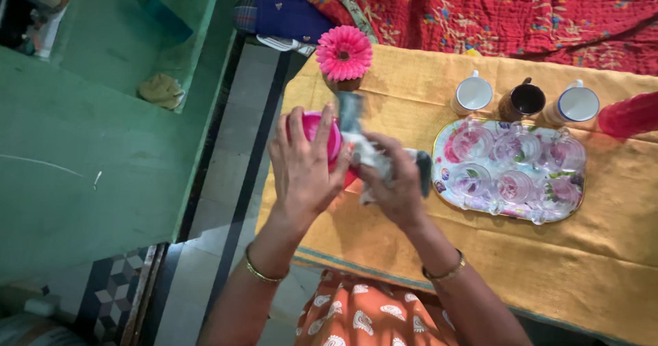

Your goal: The person wipes a pink plastic jug, a white mug, and a dark mug with a cloth on a yellow tablecloth. They then wipe the table surface and reposition the items, including a tray with glasses and decorative flowers.

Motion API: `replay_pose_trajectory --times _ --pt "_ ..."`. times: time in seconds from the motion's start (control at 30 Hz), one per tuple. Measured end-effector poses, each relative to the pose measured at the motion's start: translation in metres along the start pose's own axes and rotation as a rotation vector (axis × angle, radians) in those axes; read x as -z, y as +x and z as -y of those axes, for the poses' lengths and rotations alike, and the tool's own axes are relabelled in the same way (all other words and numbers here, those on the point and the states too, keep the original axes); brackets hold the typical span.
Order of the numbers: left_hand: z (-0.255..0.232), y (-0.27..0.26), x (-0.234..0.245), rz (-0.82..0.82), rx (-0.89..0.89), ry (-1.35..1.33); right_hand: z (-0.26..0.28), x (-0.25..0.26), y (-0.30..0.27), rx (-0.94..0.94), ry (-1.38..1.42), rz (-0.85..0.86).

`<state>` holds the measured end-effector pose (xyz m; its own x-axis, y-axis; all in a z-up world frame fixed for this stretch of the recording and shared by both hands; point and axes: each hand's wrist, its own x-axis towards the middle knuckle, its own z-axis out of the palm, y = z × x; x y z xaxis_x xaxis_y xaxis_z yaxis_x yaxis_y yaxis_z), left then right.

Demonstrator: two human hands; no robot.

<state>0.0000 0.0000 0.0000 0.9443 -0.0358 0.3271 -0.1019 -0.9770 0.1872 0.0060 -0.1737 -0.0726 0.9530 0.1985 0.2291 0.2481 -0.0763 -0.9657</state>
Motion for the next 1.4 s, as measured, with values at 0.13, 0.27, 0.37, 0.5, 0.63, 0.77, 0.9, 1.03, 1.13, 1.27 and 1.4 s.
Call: replay_pose_trajectory --times 0.13,0.27,0.37,0.5,0.63,0.77,0.9,1.03,1.13,1.27,1.4 --pt "-0.005 0.002 -0.008 -0.116 0.011 -0.159 -0.049 -0.011 0.013 0.136 -0.133 -0.010" --pt "0.013 0.013 -0.003 -0.049 -0.126 -0.254 -0.081 -0.011 0.017 -0.243 -0.032 0.002" --pt "0.017 0.018 0.003 -0.044 -0.190 -0.299 -0.066 -0.014 0.006 -0.223 0.009 -0.080" --pt "0.016 0.019 0.003 -0.009 -0.239 -0.459 -0.006 -0.022 -0.005 0.116 0.038 -0.104" --pt "0.021 0.017 0.001 -0.012 -0.215 -0.641 0.042 -0.020 0.025 0.094 0.026 -0.111" --pt "0.027 0.004 -0.018 -0.149 -0.171 -0.757 0.069 -0.011 0.051 -0.058 -0.023 -0.065" --pt "0.019 -0.016 -0.062 -0.191 0.207 -1.335 0.090 0.002 0.047 0.382 -0.379 0.276" --pt "0.018 -0.025 -0.098 -0.303 0.312 -1.571 0.090 0.000 0.073 0.459 -0.499 0.469" --pt "0.018 -0.017 -0.098 -0.376 0.360 -1.432 0.097 0.000 0.099 0.564 -0.567 0.491" --pt "0.007 -0.009 -0.081 -0.407 0.338 -1.380 0.117 0.015 0.091 0.504 -0.799 0.452" --pt "0.004 -0.005 -0.071 -0.374 0.266 -1.475 0.120 0.013 0.051 0.458 -0.734 0.443"
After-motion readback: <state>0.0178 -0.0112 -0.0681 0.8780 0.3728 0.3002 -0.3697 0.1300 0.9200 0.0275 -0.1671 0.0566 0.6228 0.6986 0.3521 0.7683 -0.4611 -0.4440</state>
